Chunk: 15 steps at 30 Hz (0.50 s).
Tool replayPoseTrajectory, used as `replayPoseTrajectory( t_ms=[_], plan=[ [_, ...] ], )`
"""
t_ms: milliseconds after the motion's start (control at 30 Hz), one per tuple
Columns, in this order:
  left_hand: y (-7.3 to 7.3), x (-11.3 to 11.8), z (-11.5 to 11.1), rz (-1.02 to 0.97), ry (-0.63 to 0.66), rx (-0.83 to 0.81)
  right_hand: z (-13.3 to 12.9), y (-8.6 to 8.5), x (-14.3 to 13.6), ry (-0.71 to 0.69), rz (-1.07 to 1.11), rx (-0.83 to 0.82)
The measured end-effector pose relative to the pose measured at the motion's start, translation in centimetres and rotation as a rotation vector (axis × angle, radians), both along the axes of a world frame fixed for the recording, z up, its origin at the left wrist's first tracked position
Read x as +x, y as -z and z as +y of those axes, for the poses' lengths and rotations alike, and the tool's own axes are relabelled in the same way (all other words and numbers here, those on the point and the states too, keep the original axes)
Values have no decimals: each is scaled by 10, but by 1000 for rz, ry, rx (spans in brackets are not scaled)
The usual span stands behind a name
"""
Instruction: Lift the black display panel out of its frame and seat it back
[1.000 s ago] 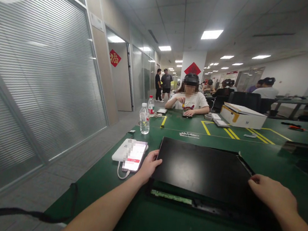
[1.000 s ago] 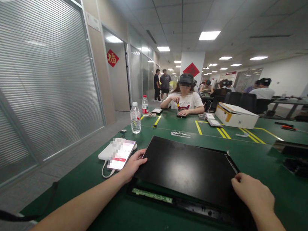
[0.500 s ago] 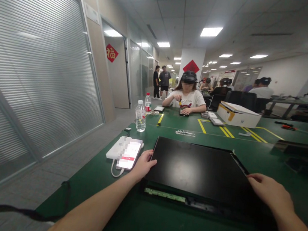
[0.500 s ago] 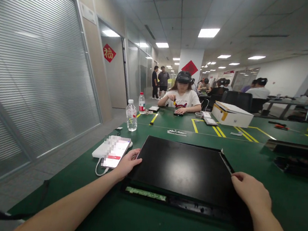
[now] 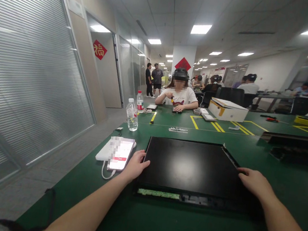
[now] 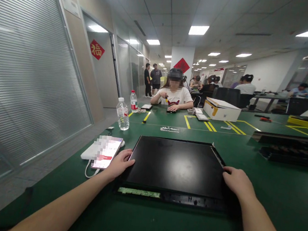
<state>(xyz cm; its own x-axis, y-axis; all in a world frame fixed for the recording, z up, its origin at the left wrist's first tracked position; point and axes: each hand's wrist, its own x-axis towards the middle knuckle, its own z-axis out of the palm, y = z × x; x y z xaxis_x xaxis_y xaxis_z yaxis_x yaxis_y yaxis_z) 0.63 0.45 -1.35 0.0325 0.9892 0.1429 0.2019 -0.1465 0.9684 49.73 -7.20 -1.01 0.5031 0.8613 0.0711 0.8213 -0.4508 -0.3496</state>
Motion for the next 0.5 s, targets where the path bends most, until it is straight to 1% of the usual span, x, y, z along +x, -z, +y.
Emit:
replayPoseTrajectory(
  t_ms=[67, 167, 233, 333, 433, 500],
  plan=[
    [-1, 0, -1, 19, -3, -3, 1, 0, -2, 13, 44, -45],
    [-4, -1, -2, 35, -18, -18, 4, -6, -3, 40, 78, -67],
    [-6, -2, -3, 35, -20, -22, 7, -9, 1, 50, 108, -81],
    [-6, -7, -4, 16, -47, -58, 16, -11, 9, 21, 157, -98],
    [-4, -14, -2, 22, -59, -78, 22, -5, 18, -21, 196, -75],
    [-1, -19, -1, 43, -58, -72, 22, 5, 23, -95, 247, 11]
  ],
)
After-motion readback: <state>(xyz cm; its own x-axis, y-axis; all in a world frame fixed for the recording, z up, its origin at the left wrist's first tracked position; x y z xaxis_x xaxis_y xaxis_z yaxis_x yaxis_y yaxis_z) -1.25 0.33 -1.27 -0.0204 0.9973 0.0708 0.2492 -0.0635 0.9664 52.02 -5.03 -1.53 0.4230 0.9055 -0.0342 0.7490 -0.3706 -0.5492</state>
